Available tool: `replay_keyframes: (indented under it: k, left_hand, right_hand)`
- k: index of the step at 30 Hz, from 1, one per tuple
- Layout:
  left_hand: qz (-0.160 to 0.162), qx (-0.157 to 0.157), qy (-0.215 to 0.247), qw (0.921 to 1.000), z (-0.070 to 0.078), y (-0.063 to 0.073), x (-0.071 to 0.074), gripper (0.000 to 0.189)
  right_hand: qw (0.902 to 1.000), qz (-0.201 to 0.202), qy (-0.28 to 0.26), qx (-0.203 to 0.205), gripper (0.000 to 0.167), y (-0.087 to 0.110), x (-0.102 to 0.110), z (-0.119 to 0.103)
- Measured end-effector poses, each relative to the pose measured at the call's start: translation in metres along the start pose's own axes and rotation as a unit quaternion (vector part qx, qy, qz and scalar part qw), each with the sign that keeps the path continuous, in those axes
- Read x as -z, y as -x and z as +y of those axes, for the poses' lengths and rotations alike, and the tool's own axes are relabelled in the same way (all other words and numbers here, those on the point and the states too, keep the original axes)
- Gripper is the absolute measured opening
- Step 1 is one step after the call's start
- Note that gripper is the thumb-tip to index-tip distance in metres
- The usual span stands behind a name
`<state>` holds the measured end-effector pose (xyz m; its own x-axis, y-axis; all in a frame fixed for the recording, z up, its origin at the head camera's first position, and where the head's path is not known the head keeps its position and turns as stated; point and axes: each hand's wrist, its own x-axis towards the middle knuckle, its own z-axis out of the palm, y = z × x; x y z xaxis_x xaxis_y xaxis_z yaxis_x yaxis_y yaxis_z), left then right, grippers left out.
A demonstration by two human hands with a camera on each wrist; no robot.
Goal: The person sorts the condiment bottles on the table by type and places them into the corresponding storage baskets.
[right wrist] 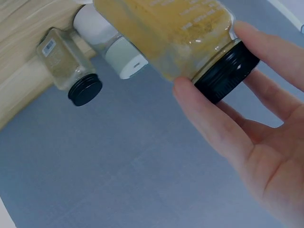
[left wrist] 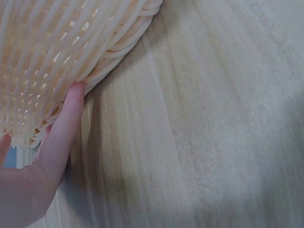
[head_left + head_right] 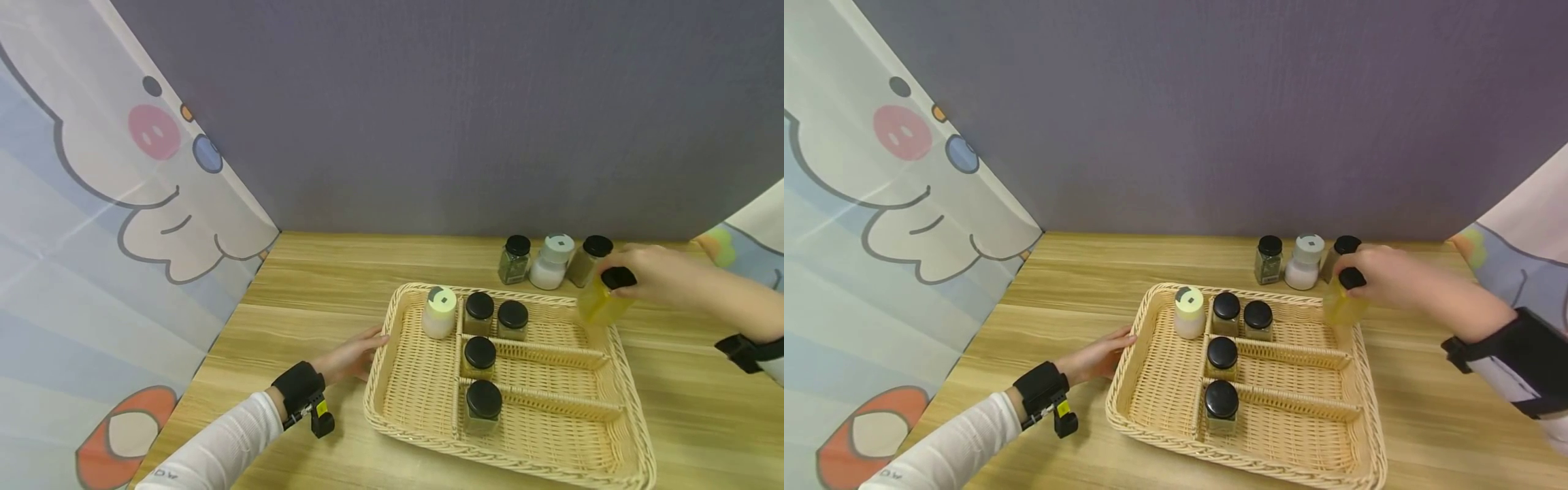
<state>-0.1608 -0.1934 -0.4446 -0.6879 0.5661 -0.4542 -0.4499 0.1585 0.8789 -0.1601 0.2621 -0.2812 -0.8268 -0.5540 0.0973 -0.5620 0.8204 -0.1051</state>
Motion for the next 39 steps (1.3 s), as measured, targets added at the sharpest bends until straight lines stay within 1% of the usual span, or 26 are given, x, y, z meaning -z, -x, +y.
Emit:
replay_keyframes:
  k: [2,8,12,17,23,24,26,31,33,39]
  left_hand:
    - [0.001,0.0,-0.001,1.0,0.0,0.0,0.0,0.06]
    - [-0.002,-0.001,0.005,1.0,0.0,0.0,0.0,0.06]
    - [-0.004,-0.002,0.004,1.0,0.0,-0.001,0.001,0.059]
    - [-0.005,0.0,0.006,1.0,-0.001,-0.002,0.002,0.059]
    - [-0.004,0.003,0.009,0.9999,-0.001,-0.002,0.002,0.059]
    - [-0.004,0.003,0.009,0.9999,-0.001,-0.002,0.002,0.059]
    - [-0.003,0.001,0.01,0.9999,-0.001,-0.002,0.002,0.059]
    - [-0.003,0.0,0.01,1.0,0.0,-0.002,0.002,0.059]
    - [-0.003,0.002,0.009,0.9999,0.0,-0.002,0.001,0.06]
    - [-0.003,0.001,0.009,1.0,-0.001,-0.002,0.001,0.06]
  right_hand:
    - [1.0,0.0,0.001,0.004,0.033,0.001,0.0,-0.004]
    - [0.9985,0.035,0.0,0.042,0.037,0.003,-0.004,-0.015]
    - [0.9965,0.051,0.008,0.066,0.038,0.003,-0.009,-0.019]
    - [0.9943,0.056,0.011,0.089,0.037,0.001,-0.013,-0.023]
    - [0.9908,0.072,0.002,0.115,0.039,0.003,-0.017,-0.03]
    - [0.9905,0.072,-0.004,0.117,0.039,0.003,-0.017,-0.031]
    - [0.9921,0.062,-0.013,0.108,0.038,0.004,-0.017,-0.034]
    - [0.9967,0.014,-0.033,0.073,0.036,0.005,-0.015,-0.042]
    - [0.9972,-0.002,-0.036,0.066,0.034,0.004,-0.016,-0.044]
    - [0.9966,-0.004,-0.032,0.075,0.035,0.004,-0.02,-0.05]
